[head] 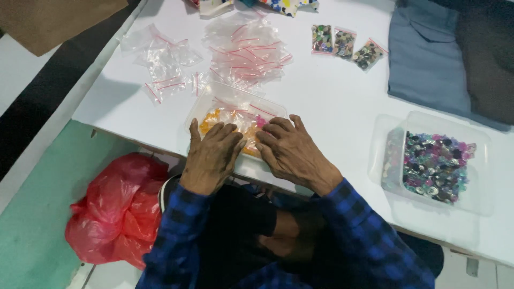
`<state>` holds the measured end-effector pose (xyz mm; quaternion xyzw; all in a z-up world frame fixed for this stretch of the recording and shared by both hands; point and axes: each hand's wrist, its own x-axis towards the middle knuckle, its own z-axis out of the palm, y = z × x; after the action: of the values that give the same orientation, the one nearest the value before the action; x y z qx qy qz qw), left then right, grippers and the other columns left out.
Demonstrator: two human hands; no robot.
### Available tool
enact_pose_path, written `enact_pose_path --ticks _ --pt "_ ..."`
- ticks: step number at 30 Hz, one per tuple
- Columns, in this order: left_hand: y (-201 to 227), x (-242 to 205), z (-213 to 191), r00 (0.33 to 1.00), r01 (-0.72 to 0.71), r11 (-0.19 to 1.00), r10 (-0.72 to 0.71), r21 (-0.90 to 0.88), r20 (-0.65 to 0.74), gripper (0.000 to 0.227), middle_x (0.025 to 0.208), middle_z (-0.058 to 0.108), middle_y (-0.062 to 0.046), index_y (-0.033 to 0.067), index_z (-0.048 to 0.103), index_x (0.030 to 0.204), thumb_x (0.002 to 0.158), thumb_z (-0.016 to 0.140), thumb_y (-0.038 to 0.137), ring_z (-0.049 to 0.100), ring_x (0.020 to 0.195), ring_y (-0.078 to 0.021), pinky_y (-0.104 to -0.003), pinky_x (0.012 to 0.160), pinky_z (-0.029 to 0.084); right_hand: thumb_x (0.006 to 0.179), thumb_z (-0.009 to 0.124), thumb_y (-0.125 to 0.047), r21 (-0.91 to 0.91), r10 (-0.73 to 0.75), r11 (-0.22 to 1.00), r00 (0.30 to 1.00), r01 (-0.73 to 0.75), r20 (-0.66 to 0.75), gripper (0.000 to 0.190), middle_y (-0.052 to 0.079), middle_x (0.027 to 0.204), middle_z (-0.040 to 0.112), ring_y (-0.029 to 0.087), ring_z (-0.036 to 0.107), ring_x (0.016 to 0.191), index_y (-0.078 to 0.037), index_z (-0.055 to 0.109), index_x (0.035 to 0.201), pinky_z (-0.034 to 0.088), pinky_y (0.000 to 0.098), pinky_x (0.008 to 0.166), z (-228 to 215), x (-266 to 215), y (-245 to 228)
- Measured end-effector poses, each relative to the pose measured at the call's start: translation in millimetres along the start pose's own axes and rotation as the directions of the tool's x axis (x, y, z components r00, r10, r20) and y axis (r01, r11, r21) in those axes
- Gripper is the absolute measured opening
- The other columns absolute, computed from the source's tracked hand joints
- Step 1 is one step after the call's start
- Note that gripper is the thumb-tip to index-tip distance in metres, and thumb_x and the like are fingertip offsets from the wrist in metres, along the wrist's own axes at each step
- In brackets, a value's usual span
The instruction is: Sorting small colorful buttons from a container and placing them into plastic bags
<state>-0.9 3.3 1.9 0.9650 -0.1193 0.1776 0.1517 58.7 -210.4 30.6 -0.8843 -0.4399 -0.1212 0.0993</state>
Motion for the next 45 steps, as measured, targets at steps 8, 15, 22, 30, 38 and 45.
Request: enact_pose_path --ticks 8,15,22,30,38,45 --pt "34 12 -36 0.972 -0.117 0.981 0.081 -0.153 -0.22 0.022 0.134 0.065 -0.014 0.0104 0.069 0.121 0.1 0.065 0.012 0.058 0.131 -0.0354 -0.058 0.115 0.028 0.099 0.059 -0.031 -0.035 -0.024 0.999 0.931 0.012 -0.365 0.033 0.015 0.12 0.065 0.035 0.062 0.121 -0.01 0.066 0.124 0.044 0.0537 0.106 -14 -12 -2" --pt "127 38 -39 0.918 -0.356 0.825 0.221 -0.44 -0.328 0.019 0.125 0.07 -0.015 0.0026 0.067 0.119 0.101 0.061 0.0 0.069 0.114 -0.0304 -0.042 0.104 0.051 0.101 0.065 -0.011 0.045 0.118 0.993 0.938 -0.109 -0.326 0.017 0.013 0.11 0.07 0.031 0.07 0.093 -0.006 0.063 0.118 0.055 0.0404 0.076 -114 -88 25" --pt "218 81 32 0.855 -0.513 0.683 0.354 -0.52 -0.378 0.015 0.1 0.076 -0.008 0.0124 0.074 0.11 0.098 0.064 0.014 0.075 0.098 -0.0274 -0.042 0.095 0.054 0.092 0.066 -0.002 0.098 0.564 0.816 0.822 -0.569 0.075 0.02 0.016 0.105 0.077 0.04 0.074 0.098 -0.008 0.077 0.108 0.06 0.0491 0.084 -161 -172 143" --pt "269 143 119 0.835 -0.54 0.737 0.531 -0.407 -0.147 0.026 0.092 0.072 -0.01 0.0112 0.056 0.121 0.095 0.057 0.009 0.074 0.095 -0.0316 -0.052 0.106 0.042 0.087 0.065 -0.008 -0.002 0.562 0.823 0.812 -0.569 0.157 0.025 0.011 0.111 0.076 0.042 0.07 0.103 -0.012 0.077 0.109 0.058 0.0528 0.087 -99 -189 213" --pt "273 170 117 0.804 -0.531 0.795 0.582 -0.294 0.121 0.045 0.094 0.073 -0.003 0.017 0.053 0.122 0.081 0.063 0.003 0.071 0.099 -0.0298 -0.054 0.1 0.042 0.076 0.073 -0.008 -0.134 0.539 0.842 0.81 -0.522 0.232 0.018 0.004 0.087 0.074 0.036 0.073 0.09 -0.023 0.079 0.083 0.061 0.0483 0.078 -82 -198 229" --pt "306 192 143 0.782 -0.58 0.815 0.556 0.002 0.281 0.017 0.068 0.071 -0.003 0.0222 0.077 0.087 0.076 0.068 0.013 0.072 0.072 -0.0274 -0.046 0.088 0.04 0.081 0.062 -0.001 0.01 0.594 0.792 0.773 -0.611 0.221 0.029 0.016 0.095 0.072 0.044 0.071 0.096 -0.011 0.075 0.105 0.06 0.0552 0.08 -124 -216 214"
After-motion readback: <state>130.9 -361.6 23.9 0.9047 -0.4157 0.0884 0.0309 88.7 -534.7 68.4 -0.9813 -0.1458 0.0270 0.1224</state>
